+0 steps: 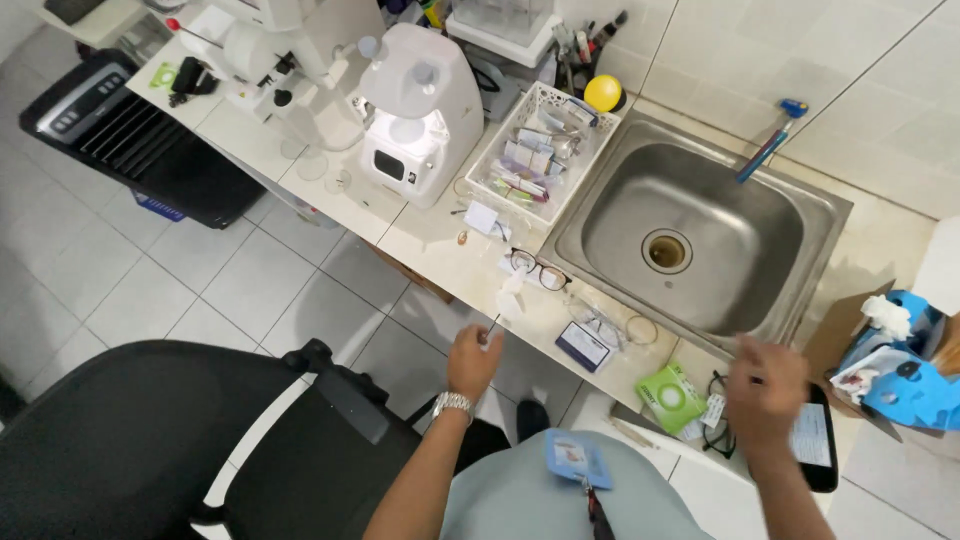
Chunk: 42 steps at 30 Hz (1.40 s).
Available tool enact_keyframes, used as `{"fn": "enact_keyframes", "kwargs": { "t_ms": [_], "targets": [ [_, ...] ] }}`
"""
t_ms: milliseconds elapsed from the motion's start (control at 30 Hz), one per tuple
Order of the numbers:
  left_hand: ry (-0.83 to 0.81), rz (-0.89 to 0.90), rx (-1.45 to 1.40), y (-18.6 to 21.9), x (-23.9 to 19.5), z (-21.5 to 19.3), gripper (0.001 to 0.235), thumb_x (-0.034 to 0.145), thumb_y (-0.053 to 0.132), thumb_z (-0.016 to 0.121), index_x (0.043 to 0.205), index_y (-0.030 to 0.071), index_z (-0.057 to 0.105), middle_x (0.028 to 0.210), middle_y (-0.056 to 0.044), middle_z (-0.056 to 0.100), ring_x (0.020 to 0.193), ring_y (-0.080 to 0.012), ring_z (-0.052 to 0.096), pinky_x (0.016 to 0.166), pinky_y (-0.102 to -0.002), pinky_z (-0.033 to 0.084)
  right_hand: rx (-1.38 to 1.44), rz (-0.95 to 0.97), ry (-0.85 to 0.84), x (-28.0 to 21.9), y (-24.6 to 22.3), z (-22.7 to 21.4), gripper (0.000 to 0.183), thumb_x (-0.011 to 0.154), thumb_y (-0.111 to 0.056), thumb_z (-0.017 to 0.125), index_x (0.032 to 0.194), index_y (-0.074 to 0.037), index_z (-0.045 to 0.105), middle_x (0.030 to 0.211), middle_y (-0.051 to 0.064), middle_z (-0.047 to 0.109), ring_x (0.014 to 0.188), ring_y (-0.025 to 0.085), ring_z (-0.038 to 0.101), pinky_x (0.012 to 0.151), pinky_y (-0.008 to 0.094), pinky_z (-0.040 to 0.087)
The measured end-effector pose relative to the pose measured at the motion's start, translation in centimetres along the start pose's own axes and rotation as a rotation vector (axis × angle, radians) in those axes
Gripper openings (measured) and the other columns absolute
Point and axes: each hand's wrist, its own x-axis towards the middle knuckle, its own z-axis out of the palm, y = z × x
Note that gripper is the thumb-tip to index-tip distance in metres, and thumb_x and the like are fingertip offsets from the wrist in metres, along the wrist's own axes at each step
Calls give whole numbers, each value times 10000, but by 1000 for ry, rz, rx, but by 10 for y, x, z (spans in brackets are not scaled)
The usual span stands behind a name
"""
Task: Preparing eyeglass lenses by attaching blocks and processing them through an automated lens edging machine.
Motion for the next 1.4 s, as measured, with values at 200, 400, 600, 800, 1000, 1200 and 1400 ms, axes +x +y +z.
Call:
{"fn": "enact_keyframes", "kwargs": {
  "t_ms": [200, 400, 600, 800, 1000, 1200, 1400],
  "targets": [
    [122, 233, 270, 17, 89, 24, 655, 797, 530, 805, 1169, 20, 630, 1033, -142, 649, 848, -306, 644, 642, -414, 572, 307, 623, -1036, 34, -134, 101, 330, 995, -247, 550, 1284, -184, 695, 1239, 37, 719, 963, 174, 711, 882, 321, 625],
    [-267, 415, -39, 46, 91, -4, 270, 872, 219, 742, 1094, 75, 689, 891, -111, 677, 901, -317, 709, 823, -416, 571, 786, 1491, -838, 64, -193, 171, 681, 910, -237, 753, 1497, -5, 495, 1299, 234, 663, 894, 300, 733, 721, 397, 631],
    [-123, 780, 95, 41, 168, -1, 443, 742, 214, 664, 1176, 132, 690, 1017, -97, 645, 914, -315, 667, 803, -416, 544, 535, 1515, -677, 49, -194, 220, 456, 994, -202, 642, 1408, -15, 598, 1150, 246, 708, 877, 300, 745, 730, 393, 638],
    [-450, 1116, 643, 66, 235, 34, 382, 869, 352, 633, 1130, 84, 709, 1100, -118, 663, 1082, -301, 595, 957, -445, 439, 31, 1291, -969, 73, -230, 233, 502, 997, -280, 588, 1472, -145, 498, 1281, 189, 710, 1207, 367, 685, 992, 466, 574],
    [-689, 1054, 498, 91, 224, -6, 288, 951, 191, 517, 1105, -4, 663, 1072, -209, 687, 1013, -357, 624, 874, -456, 520, -60, 1218, -722, 32, -214, 245, 368, 978, -257, 594, 1325, -138, 626, 1284, 81, 709, 1129, 283, 679, 887, 425, 582],
    [-936, 686, -9, 122, 220, -146, 143, 1038, 184, 471, 978, 57, 496, 894, -137, 559, 738, -265, 518, 648, -411, 416, -342, 796, -560, 13, -200, 262, 390, 928, -361, 673, 1245, -144, 741, 1194, 104, 688, 1058, 369, 607, 929, 492, 515],
    [-1014, 191, -363, 107, 234, -232, 213, 1043, 283, 541, 924, 148, 428, 1159, -149, 784, 808, -161, 748, 640, -279, 562, -230, 897, -420, 86, -201, 268, 375, 928, -226, 635, 1282, -123, 705, 1275, 106, 652, 1166, 328, 562, 1044, 529, 429]
  ]
}}
